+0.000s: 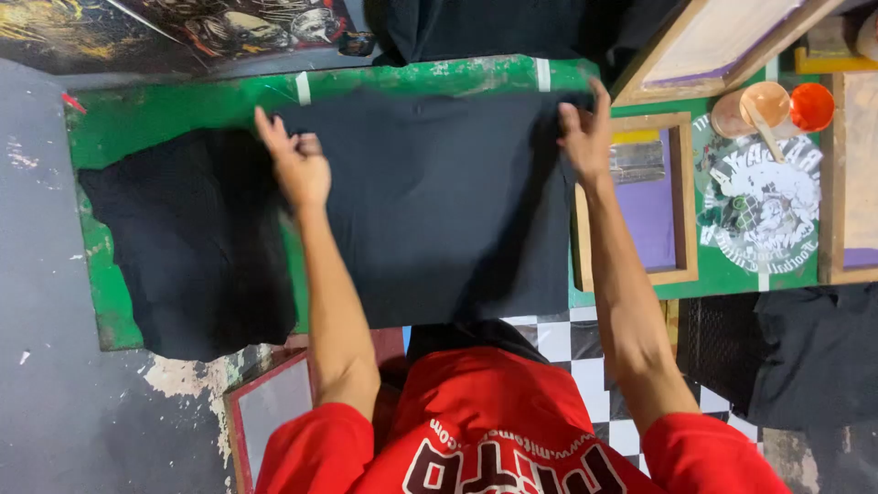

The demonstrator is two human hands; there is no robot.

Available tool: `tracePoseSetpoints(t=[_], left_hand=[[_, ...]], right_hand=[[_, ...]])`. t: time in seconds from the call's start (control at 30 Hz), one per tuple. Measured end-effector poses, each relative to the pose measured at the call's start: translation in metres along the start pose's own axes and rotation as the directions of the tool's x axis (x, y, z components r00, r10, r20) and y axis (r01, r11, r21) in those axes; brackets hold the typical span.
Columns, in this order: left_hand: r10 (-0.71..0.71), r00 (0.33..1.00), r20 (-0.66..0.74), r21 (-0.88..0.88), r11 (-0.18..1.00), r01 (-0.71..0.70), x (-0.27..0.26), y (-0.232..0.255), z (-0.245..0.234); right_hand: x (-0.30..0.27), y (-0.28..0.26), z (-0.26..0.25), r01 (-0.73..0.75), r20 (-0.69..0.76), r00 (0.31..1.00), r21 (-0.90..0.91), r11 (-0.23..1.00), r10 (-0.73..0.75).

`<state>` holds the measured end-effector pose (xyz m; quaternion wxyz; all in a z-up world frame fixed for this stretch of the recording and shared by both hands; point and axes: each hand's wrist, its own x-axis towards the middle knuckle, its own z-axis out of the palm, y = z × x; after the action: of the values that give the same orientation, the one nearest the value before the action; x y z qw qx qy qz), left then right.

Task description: The person lays a black t-shirt flat on a green table and aligns a wooden screen printing frame over it. They use a squeegee to apply purple ink through the screen onto the shirt. After printing, they remove the frame, fold the t-shirt, and place it aside.

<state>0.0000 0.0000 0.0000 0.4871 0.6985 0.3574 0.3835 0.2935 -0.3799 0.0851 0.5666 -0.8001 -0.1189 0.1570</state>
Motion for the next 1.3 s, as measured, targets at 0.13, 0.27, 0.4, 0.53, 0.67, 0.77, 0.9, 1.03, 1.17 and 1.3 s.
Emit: tracePoseSetpoints(t=[0.13,0.27,0.4,0.53,0.67,0.77,0.9,1.03,1.17,1.3], left_hand=[[-0.123,0.992,-0.007,0.35,0.929,0.117,-0.061,0.071,0.036],[-0.356,0.93,0.095,0.682,0.703,0.2,-0.149,0.063,0.032],[-0.503,0.857,0.112,0.841,0.507,0.188,-0.204,0.03,0.01],[-0.493,0.862,0.121,0.868,0.473,0.149,-0.227,0.02,-0.001],[-0.353,0.936,0.015,0.885,0.44,0.151,-0.229,0.015,0.0],[-0.232,0.965,-0.125,0.902,0.377,0.208,-0.23,0.009,-0.009],[-0.342,0.91,-0.234,0.858,0.368,0.359,-0.238,-0.009,-0.042],[-0.549,0.803,-0.231,0.809,0.35,0.472,-0.255,-0.02,-0.055],[-0.48,0.84,-0.252,0.866,0.276,0.417,-0.262,-0.013,-0.047],[-0.352,0.899,-0.261,0.918,0.197,0.344,-0.262,-0.012,-0.047]], right_hand=[[-0.021,-0.027,0.048,0.173,0.19,0.975,-0.328,0.929,-0.114],[-0.09,0.005,0.078,0.037,0.301,0.925,-0.682,0.73,0.234],[-0.12,0.047,0.078,0.006,0.254,0.826,-0.897,0.443,0.502],[-0.11,0.077,0.08,-0.071,0.185,0.801,-0.915,0.398,0.569],[-0.079,0.069,0.117,-0.008,0.199,0.831,-0.93,0.368,0.52],[-0.045,0.033,0.171,0.125,0.323,0.866,-0.879,0.46,0.382],[0.011,0.034,0.28,0.317,0.554,0.802,-0.712,0.627,0.223],[0.054,0.075,0.372,0.403,0.662,0.729,-0.621,0.672,0.175],[0.046,0.139,0.455,0.409,0.411,0.903,-0.912,-0.04,-0.125],[0.063,0.248,0.491,0.317,0.177,0.728,-0.944,0.096,-0.663]])
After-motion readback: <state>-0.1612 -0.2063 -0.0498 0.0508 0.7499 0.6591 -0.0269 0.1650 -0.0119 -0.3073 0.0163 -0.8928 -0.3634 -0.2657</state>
